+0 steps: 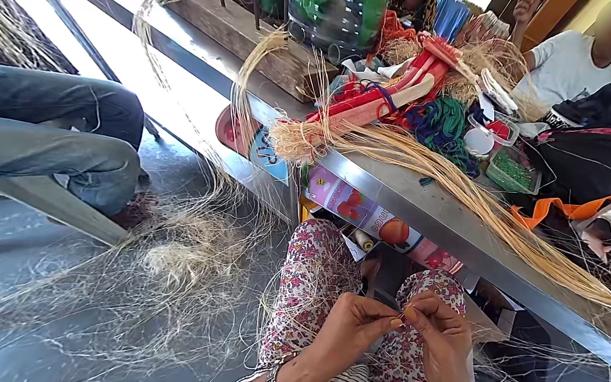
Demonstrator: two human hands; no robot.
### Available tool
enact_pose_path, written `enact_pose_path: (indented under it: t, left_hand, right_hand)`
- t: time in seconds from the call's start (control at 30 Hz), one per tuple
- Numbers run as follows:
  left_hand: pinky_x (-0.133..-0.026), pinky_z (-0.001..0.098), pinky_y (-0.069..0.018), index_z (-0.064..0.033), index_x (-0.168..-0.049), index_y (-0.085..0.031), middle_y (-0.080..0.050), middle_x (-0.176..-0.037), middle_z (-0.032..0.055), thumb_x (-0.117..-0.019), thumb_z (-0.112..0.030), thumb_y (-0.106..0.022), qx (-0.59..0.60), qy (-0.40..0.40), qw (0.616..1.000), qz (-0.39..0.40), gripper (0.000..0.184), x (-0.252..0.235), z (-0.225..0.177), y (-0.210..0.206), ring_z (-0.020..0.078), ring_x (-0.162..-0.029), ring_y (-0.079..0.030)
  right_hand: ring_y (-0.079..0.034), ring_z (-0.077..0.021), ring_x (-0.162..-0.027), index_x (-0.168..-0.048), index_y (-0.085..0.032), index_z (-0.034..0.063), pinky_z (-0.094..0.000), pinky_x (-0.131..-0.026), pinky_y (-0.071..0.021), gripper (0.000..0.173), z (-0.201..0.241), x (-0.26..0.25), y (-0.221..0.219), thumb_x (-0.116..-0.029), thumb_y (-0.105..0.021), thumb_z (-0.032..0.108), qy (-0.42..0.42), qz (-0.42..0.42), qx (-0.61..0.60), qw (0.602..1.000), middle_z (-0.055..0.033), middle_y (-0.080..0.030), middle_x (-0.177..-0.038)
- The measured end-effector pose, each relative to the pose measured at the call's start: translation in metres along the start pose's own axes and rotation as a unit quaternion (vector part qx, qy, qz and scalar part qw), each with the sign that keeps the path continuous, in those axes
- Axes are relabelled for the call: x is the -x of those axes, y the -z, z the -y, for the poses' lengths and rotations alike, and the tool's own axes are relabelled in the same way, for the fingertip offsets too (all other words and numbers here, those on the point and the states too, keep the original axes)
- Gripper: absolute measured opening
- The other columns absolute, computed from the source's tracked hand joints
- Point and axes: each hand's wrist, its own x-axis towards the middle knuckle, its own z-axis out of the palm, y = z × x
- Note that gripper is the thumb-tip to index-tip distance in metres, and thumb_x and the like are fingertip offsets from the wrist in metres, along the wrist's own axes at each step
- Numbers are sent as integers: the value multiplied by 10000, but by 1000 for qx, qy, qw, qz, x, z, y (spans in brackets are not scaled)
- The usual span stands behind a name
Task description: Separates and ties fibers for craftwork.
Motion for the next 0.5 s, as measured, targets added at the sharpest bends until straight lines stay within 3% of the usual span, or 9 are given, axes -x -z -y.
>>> enact_pose_path:
  t: [0.3, 0.37, 0.43, 0.5]
  left_hand:
    - [-732, 142, -562, 14, -957, -733, -748, -834, -14, -988, -88, -633, 16, 4, 999, 33, 147, -3, 0, 0, -30, -765, -689]
    - [-686, 161, -584, -12, -970, -705, -729, -811, -35, -1005, -83, -607, 33, 34, 998, 41, 126, -3, -2, -2, -11, -721, -695]
    - [-567, 120, -499, -24, -962, -691, -651, -744, -69, -1002, -89, -591, 29, 52, 998, 35, 126, 0, -3, -4, -53, -613, -590]
    - [-573, 97, -441, -16, -958, -706, -637, -760, -84, -996, -100, -585, 33, 37, 999, 19, 153, 1, 1, -4, -89, -623, -527]
  right_hand:
    - [-683, 12, -852, -881, -791, 152, -142, -780, -574, 27, 0, -2, 3, -856, -797, 160, 0, 7, 15, 1000, 67, -731, -900]
    - [-682, 14, -862, -888, -786, 146, -145, -793, -574, 19, -1, -2, 3, -870, -782, 151, -6, 12, 7, 1000, 68, -729, -908]
    - [-681, 18, -863, -896, -782, 156, -153, -795, -578, 22, -1, 0, 1, -886, -765, 147, -11, 18, 4, 1000, 80, -730, -916]
    - [-674, 27, -875, -903, -772, 178, -154, -802, -572, 56, -1, 0, 1, -907, -740, 133, -3, 23, 16, 1000, 107, -725, -925]
